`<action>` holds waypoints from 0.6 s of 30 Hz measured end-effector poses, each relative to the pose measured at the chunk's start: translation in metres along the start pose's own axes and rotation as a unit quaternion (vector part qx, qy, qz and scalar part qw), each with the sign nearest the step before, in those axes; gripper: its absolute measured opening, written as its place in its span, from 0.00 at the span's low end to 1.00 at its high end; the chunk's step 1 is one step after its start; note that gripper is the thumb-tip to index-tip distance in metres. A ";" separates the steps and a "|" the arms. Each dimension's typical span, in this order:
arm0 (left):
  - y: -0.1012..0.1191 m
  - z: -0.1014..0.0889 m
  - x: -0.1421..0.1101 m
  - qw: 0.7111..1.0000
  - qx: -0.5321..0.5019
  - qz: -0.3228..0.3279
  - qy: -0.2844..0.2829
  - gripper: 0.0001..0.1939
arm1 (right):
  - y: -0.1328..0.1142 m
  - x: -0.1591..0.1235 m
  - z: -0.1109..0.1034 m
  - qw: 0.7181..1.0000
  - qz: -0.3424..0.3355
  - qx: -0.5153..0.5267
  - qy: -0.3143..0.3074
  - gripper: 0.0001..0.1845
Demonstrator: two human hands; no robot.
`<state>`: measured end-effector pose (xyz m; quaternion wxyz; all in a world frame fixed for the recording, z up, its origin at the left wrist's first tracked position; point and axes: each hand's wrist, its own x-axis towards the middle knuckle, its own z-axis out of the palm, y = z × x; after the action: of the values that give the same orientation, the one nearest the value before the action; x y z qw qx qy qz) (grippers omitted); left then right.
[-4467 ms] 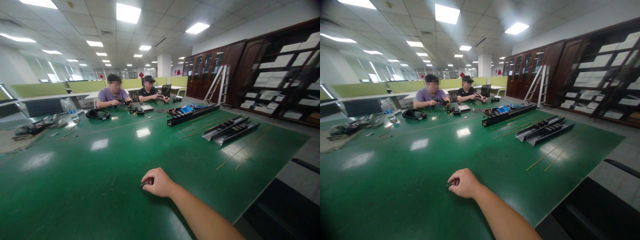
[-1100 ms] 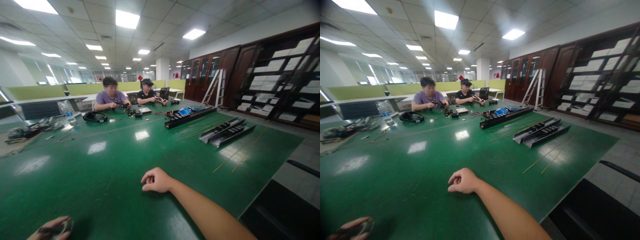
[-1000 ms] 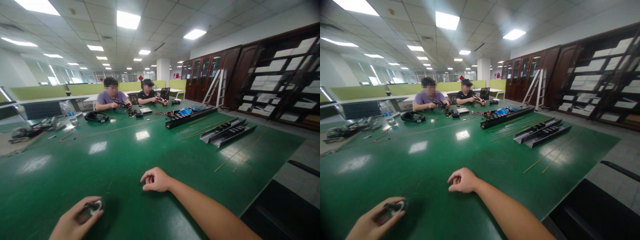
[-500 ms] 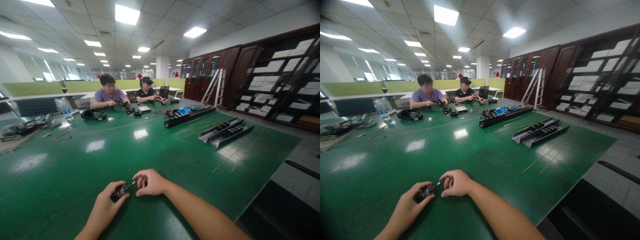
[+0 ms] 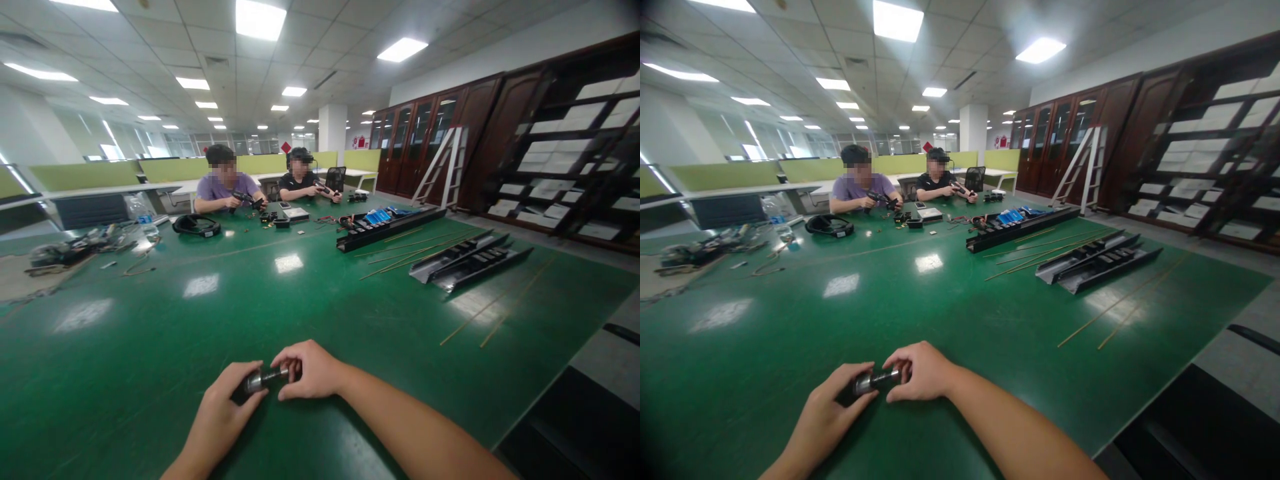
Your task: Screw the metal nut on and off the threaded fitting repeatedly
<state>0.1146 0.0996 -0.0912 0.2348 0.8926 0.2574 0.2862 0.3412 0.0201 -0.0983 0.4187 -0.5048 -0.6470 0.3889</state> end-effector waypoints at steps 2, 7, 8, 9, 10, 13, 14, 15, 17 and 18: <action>-0.001 0.002 0.000 1.000 0.002 -0.015 0.014 0.19 | 0.001 -0.001 0.001 1.000 -0.002 -0.015 -0.005 0.30; 0.000 0.003 0.002 1.000 0.005 -0.005 0.018 0.13 | 0.001 0.001 0.002 1.000 0.010 -0.016 -0.008 0.29; 0.001 0.003 0.002 1.000 0.003 -0.001 0.016 0.12 | 0.001 0.001 0.002 1.000 0.012 -0.016 -0.007 0.29; 0.002 0.002 0.002 1.000 0.000 0.002 0.014 0.11 | 0.000 0.001 0.001 1.000 0.013 -0.016 -0.006 0.30; 0.003 0.002 0.002 1.000 -0.004 0.001 0.012 0.11 | -0.001 0.000 0.000 1.000 0.015 -0.016 -0.006 0.30; 0.006 0.001 0.001 0.999 -0.013 -0.029 -0.003 0.12 | -0.003 0.000 -0.002 1.000 0.023 -0.016 -0.010 0.30; 0.007 0.000 0.000 0.999 -0.017 -0.043 -0.010 0.13 | -0.004 -0.001 -0.003 1.000 0.024 -0.013 -0.010 0.31; 0.008 0.000 0.000 0.998 -0.022 -0.054 -0.018 0.14 | -0.004 -0.001 -0.004 1.000 0.025 -0.009 -0.010 0.32; 0.009 -0.001 0.001 0.996 -0.041 -0.070 -0.041 0.16 | -0.004 -0.001 -0.004 1.000 0.023 0.005 -0.008 0.36; 0.009 -0.002 0.001 0.994 -0.053 -0.075 -0.055 0.17 | -0.004 -0.001 -0.004 1.000 0.021 0.011 -0.006 0.37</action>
<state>0.1172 0.0936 -0.0843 0.3163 0.8714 0.2952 0.2310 0.3441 0.0185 -0.0931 0.4120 -0.5116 -0.6343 0.4077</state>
